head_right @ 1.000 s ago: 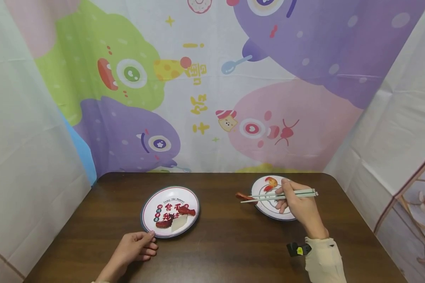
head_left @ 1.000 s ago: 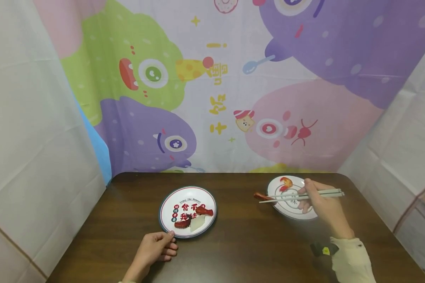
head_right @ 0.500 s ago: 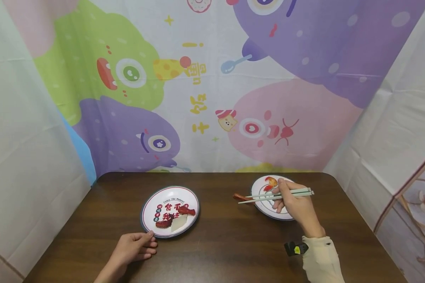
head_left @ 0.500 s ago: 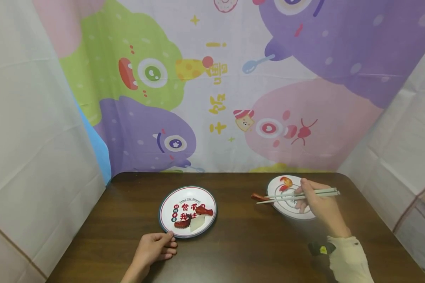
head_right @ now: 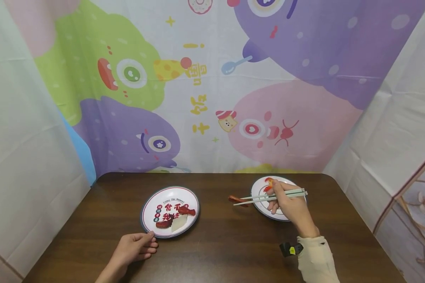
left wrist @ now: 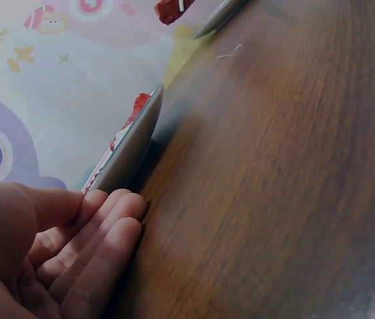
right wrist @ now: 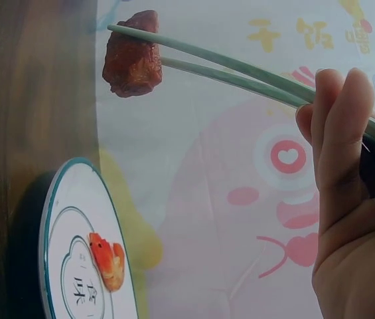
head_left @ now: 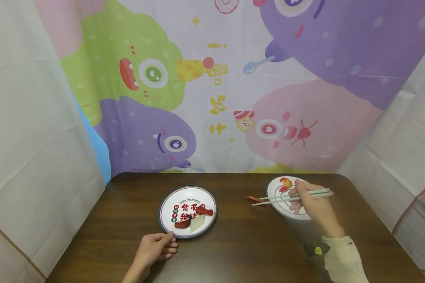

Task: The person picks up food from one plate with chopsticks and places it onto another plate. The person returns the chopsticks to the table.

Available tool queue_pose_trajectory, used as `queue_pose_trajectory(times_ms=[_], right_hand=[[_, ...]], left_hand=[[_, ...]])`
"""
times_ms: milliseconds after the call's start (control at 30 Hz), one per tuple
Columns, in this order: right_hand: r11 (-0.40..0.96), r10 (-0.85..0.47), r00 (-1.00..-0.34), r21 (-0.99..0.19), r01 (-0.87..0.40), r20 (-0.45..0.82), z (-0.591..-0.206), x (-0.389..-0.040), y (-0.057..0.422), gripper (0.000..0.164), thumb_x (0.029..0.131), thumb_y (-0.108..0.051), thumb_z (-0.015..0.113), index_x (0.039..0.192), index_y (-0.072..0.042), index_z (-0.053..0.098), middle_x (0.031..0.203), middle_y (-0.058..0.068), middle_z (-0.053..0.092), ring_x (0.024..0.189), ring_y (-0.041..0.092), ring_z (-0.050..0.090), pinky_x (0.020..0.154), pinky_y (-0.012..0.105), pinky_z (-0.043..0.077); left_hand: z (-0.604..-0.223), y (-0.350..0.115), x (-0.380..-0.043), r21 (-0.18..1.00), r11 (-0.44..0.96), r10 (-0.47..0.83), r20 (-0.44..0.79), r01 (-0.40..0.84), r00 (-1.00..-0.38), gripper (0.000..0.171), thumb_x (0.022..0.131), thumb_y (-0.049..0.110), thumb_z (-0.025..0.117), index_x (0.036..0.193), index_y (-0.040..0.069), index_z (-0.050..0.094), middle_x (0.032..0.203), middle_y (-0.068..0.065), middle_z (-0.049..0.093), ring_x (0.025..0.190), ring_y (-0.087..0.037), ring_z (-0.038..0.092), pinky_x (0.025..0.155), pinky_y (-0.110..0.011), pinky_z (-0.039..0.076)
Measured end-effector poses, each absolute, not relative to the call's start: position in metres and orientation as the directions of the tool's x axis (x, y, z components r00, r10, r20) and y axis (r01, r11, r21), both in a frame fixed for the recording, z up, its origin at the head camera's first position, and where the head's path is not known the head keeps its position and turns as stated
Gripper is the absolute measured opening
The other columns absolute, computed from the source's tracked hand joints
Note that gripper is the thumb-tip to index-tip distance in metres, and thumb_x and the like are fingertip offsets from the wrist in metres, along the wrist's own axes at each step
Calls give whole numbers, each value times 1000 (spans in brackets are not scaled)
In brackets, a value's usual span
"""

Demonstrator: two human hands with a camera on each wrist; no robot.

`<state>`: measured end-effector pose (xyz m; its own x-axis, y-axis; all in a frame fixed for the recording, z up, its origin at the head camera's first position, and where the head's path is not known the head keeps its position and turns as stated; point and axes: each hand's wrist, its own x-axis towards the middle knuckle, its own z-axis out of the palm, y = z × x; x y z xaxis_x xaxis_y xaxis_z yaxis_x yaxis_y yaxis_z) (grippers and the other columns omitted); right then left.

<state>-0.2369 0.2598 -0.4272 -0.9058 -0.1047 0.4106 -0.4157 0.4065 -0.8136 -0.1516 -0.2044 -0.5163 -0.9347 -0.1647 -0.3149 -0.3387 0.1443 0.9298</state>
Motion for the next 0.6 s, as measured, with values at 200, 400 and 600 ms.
queue_pose_trajectory(times_ms=[200, 400, 600], right_hand=[[402, -115, -901, -810, -427, 419, -425, -237, 258, 37, 110, -18, 50, 92, 7, 70, 62, 6, 67, 47, 18, 63, 44, 28, 52], [370, -114, -898, -821, -436, 425, -426, -239, 256, 37, 109, -18, 51, 92, 8, 70, 61, 6, 67, 46, 19, 63, 42, 28, 50], [335, -128, -888, -824, -457, 441, -426, -238, 254, 35, 109, -16, 51, 93, 9, 70, 63, 11, 68, 46, 18, 63, 43, 26, 52]], left_hand=[[-516, -204, -154, 924, 145, -179, -327, -354, -928, 37, 99, 30, 68, 94, -6, 74, 77, -10, 77, 67, -17, 75, 59, -29, 62], [-515, -205, -155, 922, 143, -187, -332, -360, -925, 34, 99, 27, 67, 93, -6, 73, 75, -10, 76, 66, -18, 75, 59, -30, 63], [-517, -205, -156, 924, 142, -176, -329, -355, -928, 33, 98, 26, 68, 92, -6, 72, 74, -9, 76, 65, -17, 74, 60, -29, 63]])
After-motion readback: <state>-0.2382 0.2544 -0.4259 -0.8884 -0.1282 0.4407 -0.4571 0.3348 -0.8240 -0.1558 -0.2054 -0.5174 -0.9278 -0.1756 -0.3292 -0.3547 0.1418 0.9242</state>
